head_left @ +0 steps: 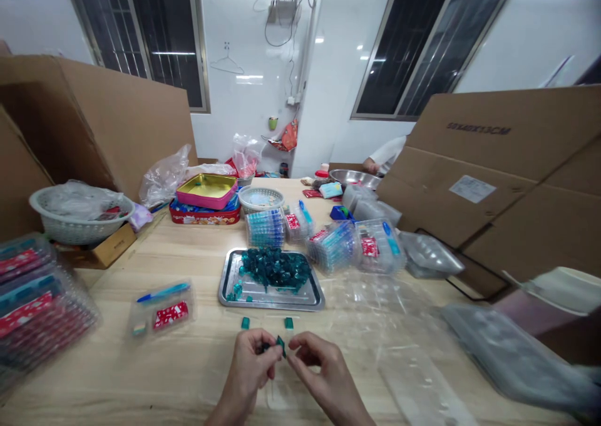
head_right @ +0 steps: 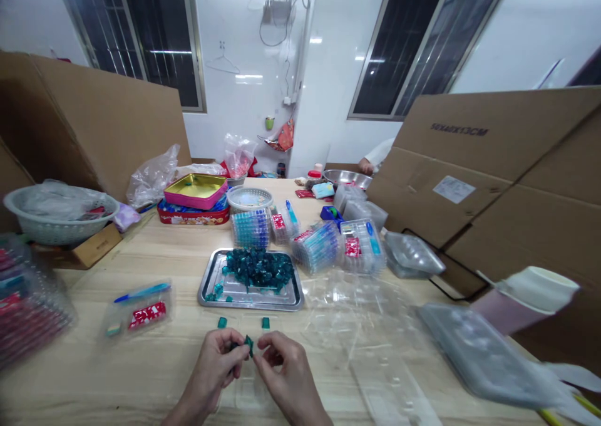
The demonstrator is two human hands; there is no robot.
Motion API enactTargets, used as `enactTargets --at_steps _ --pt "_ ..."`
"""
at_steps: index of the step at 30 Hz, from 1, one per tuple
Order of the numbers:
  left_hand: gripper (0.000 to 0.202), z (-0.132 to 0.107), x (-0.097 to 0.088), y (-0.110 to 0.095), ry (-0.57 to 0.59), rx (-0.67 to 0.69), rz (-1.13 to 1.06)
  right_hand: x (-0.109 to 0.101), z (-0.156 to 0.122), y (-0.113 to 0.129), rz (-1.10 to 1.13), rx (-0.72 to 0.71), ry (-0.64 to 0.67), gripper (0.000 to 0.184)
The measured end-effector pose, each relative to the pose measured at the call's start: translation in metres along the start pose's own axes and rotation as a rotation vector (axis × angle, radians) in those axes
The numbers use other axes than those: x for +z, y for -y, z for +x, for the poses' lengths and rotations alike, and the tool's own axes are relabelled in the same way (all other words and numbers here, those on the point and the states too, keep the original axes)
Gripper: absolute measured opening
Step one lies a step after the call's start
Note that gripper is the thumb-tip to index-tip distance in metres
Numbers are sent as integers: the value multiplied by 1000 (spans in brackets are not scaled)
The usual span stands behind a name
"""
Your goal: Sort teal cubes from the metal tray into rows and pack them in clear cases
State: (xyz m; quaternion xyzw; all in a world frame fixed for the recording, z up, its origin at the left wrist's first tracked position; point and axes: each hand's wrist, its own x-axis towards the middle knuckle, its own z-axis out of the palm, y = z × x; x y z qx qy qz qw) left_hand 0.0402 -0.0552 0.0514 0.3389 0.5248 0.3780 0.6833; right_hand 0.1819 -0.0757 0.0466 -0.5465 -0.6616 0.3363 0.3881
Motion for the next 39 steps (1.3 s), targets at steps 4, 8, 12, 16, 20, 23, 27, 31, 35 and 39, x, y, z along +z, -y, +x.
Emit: enactTargets --at_steps 4,8,12,16,20,23,27,31,35,39 --pt "49 1 0 2 -30 49 65 4 0 2 -68 -7 5 13" --pt "32 2 -2 8 -59 122 228 7 -1 -1 -127 40 36 18" --pt "18 2 -3 10 -77 114 297 8 -3 -3 -204 -2 -8 18" --pt "20 2 -5 10 -67 135 306 10 -5 -3 -204 -48 -65 17" --pt "18 1 -4 9 -55 143 346 12 -8 1 -155 -36 -35 20" --pt "14 -1 -2 7 -50 173 275 12 -9 6 -102 -78 3 20" --pt "16 -4 -4 4 127 -16 -53 6 -7 7 93 -57 -23 17" --pt "24 -4 -4 6 290 -114 -189 0 -3 1 297 -99 22 20" --pt "31 -3 2 10 254 -90 -188 1 -1 0 305 -108 39 15" --pt "31 -3 2 10 281 -72 -114 -1 -3 1 324 -94 94 18"
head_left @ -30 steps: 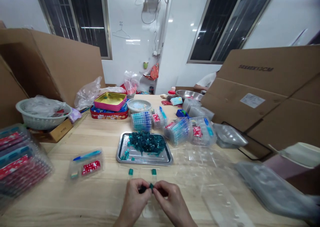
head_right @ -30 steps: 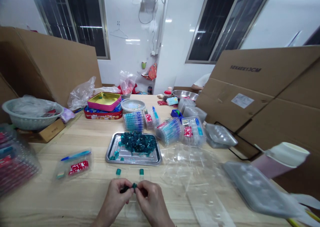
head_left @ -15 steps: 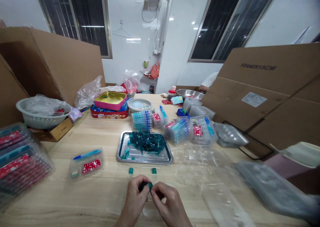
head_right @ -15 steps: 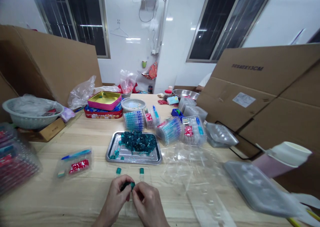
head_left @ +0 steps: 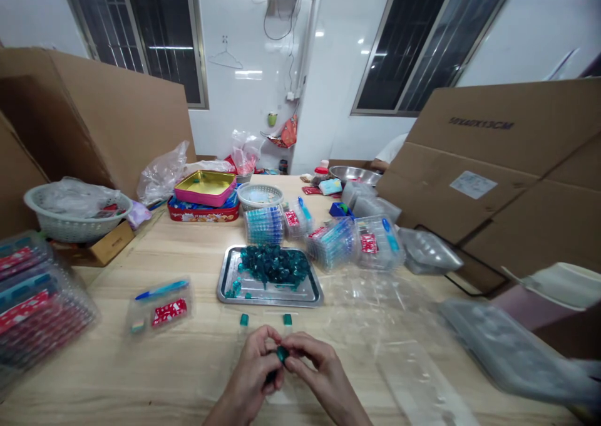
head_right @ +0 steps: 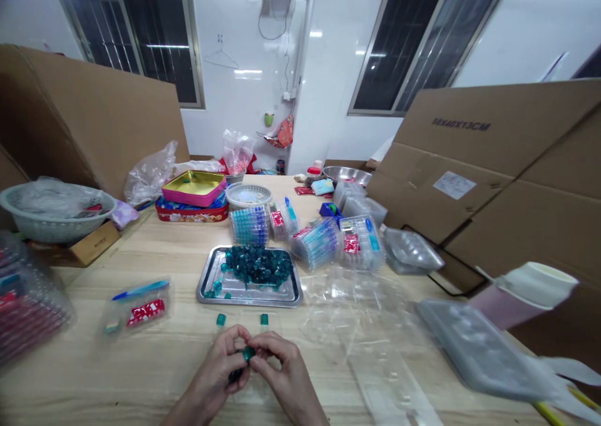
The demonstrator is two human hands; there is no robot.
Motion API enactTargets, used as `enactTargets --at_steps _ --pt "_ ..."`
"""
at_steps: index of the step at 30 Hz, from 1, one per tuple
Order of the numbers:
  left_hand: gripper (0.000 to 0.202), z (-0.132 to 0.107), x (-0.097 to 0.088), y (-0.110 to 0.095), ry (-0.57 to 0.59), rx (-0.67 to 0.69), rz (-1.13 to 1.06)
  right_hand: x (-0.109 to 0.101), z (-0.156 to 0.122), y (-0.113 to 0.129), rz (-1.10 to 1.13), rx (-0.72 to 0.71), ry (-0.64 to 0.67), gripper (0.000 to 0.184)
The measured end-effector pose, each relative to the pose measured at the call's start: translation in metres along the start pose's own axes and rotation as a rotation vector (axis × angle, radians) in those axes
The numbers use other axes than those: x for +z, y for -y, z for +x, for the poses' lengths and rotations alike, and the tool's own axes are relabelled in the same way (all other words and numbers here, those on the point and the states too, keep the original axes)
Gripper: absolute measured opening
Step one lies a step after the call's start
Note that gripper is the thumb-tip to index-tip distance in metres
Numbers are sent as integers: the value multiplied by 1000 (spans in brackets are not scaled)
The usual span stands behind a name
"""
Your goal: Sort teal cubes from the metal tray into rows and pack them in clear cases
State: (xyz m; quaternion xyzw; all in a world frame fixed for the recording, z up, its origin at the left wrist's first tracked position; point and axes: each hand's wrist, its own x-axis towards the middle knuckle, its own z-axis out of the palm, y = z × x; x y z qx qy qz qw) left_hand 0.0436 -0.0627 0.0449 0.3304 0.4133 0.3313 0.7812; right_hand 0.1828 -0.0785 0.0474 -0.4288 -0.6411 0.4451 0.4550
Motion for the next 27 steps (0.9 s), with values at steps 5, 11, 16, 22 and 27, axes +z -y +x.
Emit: enactTargets --at_steps 5,11,16,22,27 --pt "32 1 -7 -3 -86 -38 24 -20 2 -20 -64 88 -100 20" --pt "44 3 -16 -2 -226 -32 -187 -33 12 -46 -351 98 -102 14" --pt "42 4 -15 -2 -222 -52 -199 -25 13 -48 -456 58 -17 19" --pt "43 6 -13 -2 -221 -58 -161 -26 23 -53 -548 -51 1 18" --pt "43 6 -15 -1 -181 -66 -172 -25 26 -50 -597 -98 58 22"
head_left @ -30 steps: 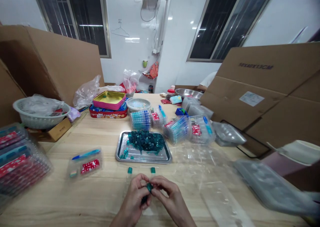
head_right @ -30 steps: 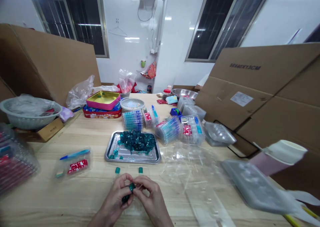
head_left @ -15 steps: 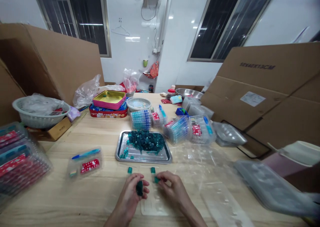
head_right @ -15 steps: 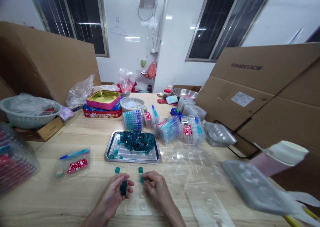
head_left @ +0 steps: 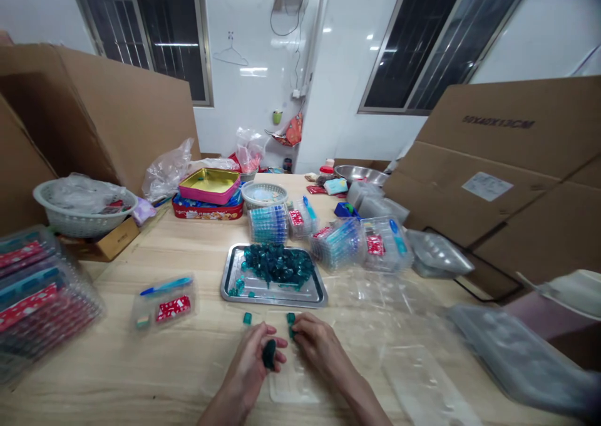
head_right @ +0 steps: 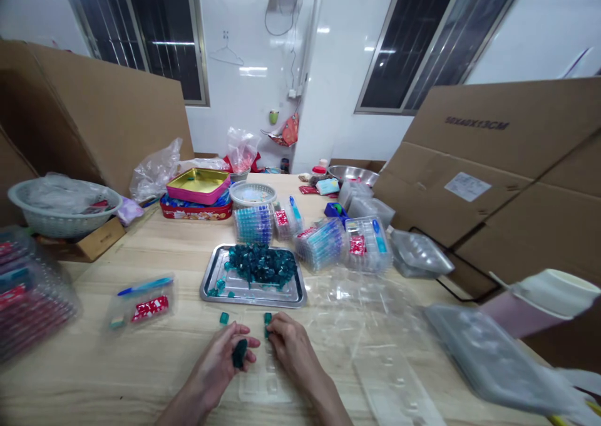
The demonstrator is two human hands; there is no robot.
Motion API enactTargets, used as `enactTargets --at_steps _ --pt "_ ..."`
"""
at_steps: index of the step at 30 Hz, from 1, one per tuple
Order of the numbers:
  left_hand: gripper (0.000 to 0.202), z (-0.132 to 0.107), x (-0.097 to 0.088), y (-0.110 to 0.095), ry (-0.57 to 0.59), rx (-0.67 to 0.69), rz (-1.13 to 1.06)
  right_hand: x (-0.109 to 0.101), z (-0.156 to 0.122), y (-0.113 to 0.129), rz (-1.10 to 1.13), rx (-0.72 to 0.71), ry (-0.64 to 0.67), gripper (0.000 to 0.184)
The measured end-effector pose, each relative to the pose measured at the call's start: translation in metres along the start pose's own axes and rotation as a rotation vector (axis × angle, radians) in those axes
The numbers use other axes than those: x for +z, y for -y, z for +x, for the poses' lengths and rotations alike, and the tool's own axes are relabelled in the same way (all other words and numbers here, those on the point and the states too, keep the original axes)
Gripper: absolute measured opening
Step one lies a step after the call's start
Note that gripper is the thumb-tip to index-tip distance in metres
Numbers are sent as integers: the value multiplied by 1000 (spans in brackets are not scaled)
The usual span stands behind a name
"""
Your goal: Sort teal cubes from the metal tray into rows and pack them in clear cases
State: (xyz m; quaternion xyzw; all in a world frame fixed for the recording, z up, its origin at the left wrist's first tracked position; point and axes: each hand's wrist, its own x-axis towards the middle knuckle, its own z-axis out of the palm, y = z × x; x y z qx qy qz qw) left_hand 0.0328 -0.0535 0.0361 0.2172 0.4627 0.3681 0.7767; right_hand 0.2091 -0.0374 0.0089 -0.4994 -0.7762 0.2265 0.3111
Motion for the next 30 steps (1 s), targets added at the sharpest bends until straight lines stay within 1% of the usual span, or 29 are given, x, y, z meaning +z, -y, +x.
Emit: enactTargets --at_steps 2,4,5,7,8,10,12,14,17,20,22,25,27,30 --pt "45 0 0 0 20 -8 -4 -3 -2 8 3 -10 -34 21" --pt "46 0 3 1 49 -11 -9 -5 -5 21 64 -33 -48 20" --pt "47 -1 5 1 60 -4 -14 -7 -6 28 113 -49 -30 21" --pt "48 -3 9 2 68 20 -28 -7 -8 42 212 -73 51 23" --pt "48 -4 11 2 65 35 -39 -7 -8 48 249 -70 85 25" --pt "47 -7 13 3 78 56 -52 -7 -8 54 286 -24 97 23" --pt "43 -8 13 3 99 82 -18 -6 -9 54 302 57 59 14" --pt "39 -8 10 3 90 117 73 -7 -10 51 333 128 31 7" --pt "36 -6 7 4 38 162 227 -7 -12 45 405 170 38 9" --pt "30 -6 6 3 43 184 316 -9 -15 44 444 174 41 13" --pt "28 -7 5 3 82 168 290 -12 -16 47 473 148 53 15" --pt "30 -11 5 1 169 120 200 -16 -17 55 508 87 82 15" --pt "33 -13 4 0 208 99 184 -17 -18 60 507 104 81 12" --pt "35 -14 6 -2 219 83 182 -12 -20 62 486 171 60 15"
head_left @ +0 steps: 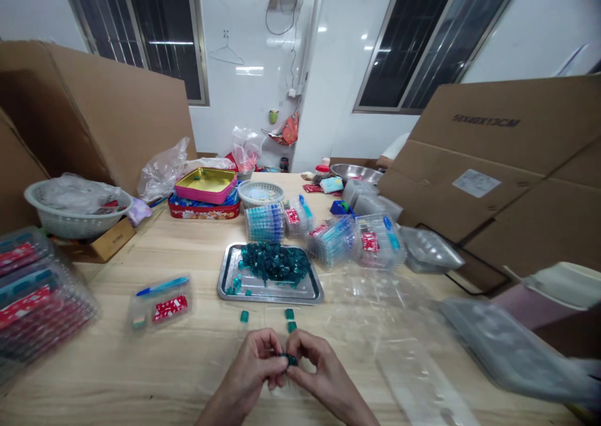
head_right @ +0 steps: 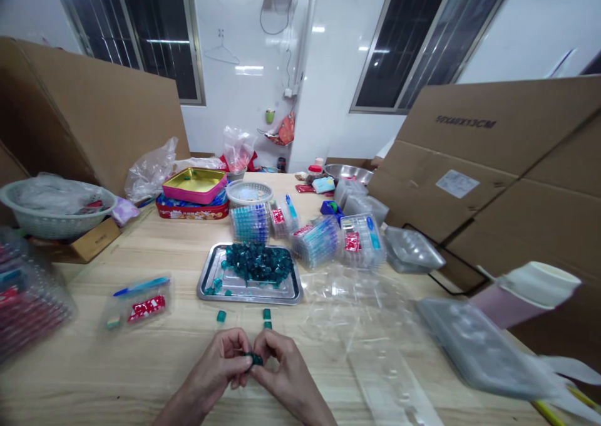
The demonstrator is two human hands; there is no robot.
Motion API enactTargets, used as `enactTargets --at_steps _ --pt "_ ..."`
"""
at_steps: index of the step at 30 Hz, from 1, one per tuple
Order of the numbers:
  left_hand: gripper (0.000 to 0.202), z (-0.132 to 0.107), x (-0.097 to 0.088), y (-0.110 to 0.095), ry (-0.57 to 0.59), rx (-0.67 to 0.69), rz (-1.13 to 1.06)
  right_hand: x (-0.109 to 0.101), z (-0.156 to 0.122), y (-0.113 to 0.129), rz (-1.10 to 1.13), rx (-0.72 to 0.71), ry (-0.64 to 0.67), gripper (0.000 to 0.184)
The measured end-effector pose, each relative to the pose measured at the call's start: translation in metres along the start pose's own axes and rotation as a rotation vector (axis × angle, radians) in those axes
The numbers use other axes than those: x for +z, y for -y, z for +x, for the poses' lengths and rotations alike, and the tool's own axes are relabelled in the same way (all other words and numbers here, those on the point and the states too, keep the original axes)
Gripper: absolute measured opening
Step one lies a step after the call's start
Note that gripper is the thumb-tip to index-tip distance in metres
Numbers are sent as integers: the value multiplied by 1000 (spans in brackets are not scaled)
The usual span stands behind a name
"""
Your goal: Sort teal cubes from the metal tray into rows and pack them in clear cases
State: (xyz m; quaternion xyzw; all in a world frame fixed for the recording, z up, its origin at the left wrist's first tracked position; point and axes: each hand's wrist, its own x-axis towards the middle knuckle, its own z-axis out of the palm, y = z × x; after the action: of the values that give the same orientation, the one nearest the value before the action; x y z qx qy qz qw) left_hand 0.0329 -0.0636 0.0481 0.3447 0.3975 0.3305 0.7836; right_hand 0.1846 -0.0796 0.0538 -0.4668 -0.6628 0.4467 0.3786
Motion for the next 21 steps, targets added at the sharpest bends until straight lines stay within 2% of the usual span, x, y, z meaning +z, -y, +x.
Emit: enactTargets --at_steps 4,9,12,14,15,18,21 --pt "32 1 5 1 -56 40 -17 13 0 -9 -62 -15 -134 22" --pt "38 10 8 3 -175 77 -135 28 -3 -15 -188 -233 -378 21" --pt "47 17 -3 -8 -326 108 -247 28 -12 -12 -149 -272 -469 20" --pt "47 19 -12 -19 -413 154 -263 24 -17 -10 -32 -206 -466 21" --pt "45 18 -16 -23 -404 171 -245 22 -18 -10 56 -147 -462 22" --pt "33 12 -15 -27 -267 150 -177 18 -17 -16 352 62 -464 26" --pt "22 4 -1 -16 -185 70 -131 18 -11 -22 551 185 -462 30"
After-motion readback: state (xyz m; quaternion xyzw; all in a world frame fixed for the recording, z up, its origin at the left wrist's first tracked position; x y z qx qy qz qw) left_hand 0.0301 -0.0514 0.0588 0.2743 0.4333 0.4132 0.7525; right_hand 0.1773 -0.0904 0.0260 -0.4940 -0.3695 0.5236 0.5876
